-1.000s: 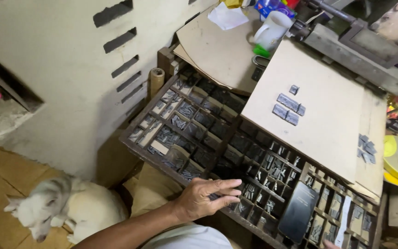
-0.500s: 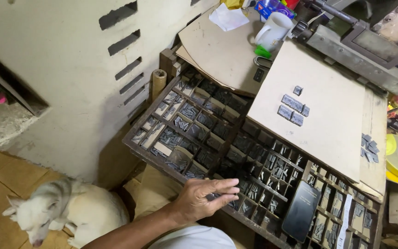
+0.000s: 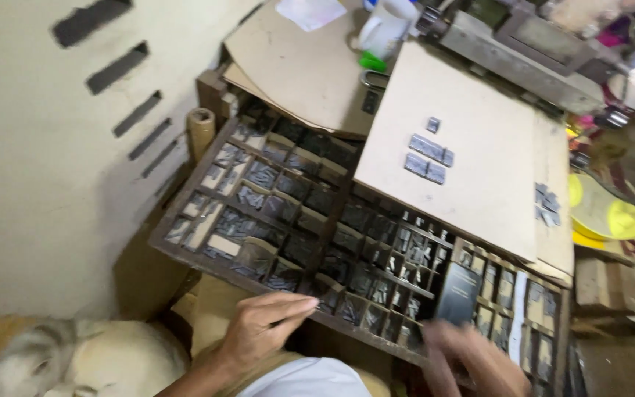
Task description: The person is manually typesetting by selecting individual metal characters from a compartmentalized tray and arranging them on a board, occasionally referring to a smartphone for the text layout.
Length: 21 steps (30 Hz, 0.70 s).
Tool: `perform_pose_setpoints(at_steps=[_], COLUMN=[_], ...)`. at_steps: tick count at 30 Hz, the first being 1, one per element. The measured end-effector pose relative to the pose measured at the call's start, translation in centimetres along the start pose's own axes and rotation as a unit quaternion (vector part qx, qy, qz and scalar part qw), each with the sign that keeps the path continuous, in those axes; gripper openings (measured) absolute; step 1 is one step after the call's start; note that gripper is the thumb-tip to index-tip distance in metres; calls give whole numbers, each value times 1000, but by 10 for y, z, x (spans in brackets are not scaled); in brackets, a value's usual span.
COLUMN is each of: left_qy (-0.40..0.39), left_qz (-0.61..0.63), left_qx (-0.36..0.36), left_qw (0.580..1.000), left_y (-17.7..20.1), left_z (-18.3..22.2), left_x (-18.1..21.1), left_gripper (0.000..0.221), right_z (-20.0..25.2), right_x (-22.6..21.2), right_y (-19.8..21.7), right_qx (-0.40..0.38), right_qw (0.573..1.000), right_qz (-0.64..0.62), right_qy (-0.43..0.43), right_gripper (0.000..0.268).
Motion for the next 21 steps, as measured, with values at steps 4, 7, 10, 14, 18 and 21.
perform_pose_setpoints(at_steps=[4,7,10,14,18,21], left_qy=[86,101,96,104,100,87], left_qz=[0,3,10,12,-9,-21], left_qx=[17,23,13,4,13,30], left_qw=[996,995,995,995,995,996], left_y=[2,-3,-9,-9,-7,-2], left_z=[25,37,40,35,34,34], left_x=[-19,-29,-31,-25,-22,-22], left_gripper=[26,29,30,29,27,27], right_z=[-107,-127,-152,-188,-201,-199], right_x=[21,55,24,24,15,14], right_y=[14,-11,-7,-34,-37,-36], right_qx=[-82,-126,-158,-215,-211,-219], right_qw=[990,976,976,956,953,951], right_qz=[36,50,35,102,85,68], right_qy=[-107,-168,-148,-170,-198,-209], right_gripper=[31,32,27,36,26,32])
Point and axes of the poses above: each hand's wrist, its own z-axis away from the middle knuckle, its own y-axis out of the back of the hand, x = y × z, the point moved 6 cm from there along -z, towards the middle knuckle, and after that the axes turned 13 degrees about -x, right-handed, at the moved point
